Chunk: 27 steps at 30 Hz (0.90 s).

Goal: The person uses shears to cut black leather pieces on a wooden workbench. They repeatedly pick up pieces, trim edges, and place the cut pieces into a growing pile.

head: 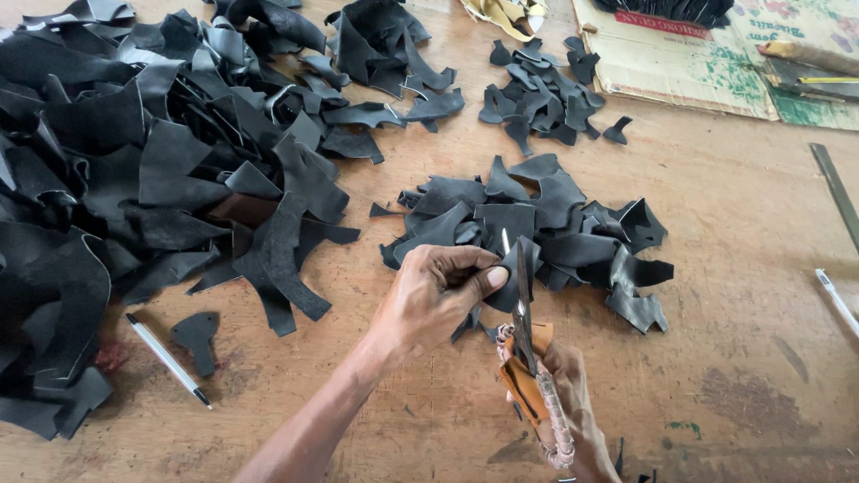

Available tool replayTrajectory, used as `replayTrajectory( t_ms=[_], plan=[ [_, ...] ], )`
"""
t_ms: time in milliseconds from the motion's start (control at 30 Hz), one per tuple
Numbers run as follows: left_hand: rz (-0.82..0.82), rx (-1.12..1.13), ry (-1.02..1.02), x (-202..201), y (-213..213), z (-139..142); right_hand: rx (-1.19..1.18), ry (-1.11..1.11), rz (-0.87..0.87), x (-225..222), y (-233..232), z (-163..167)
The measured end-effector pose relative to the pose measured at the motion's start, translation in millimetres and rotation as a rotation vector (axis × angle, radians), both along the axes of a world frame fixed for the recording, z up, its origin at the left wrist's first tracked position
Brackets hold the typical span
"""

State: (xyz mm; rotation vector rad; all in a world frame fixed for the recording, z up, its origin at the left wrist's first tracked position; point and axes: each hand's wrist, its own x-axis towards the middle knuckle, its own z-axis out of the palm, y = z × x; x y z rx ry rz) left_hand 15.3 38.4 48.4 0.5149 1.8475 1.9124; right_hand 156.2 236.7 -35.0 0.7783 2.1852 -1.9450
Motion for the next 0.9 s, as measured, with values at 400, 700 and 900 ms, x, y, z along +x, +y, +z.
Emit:
replayTrajectory(
  t_ms=[400, 700, 900],
  plan=[
    [0.002, 0.155, -0.113, 0, -1, 2, 0.231, -0.108, 0.054, 3, 0, -9],
    [-0.053, 0.134, -0.079, 5, 2, 7, -0.244, -0.09, -0.006, -16, -9, 35],
    [-0.049, 0.154, -0.1, 7, 5, -2, -0.143, 0.01, 0.069, -15, -1, 23]
  ],
)
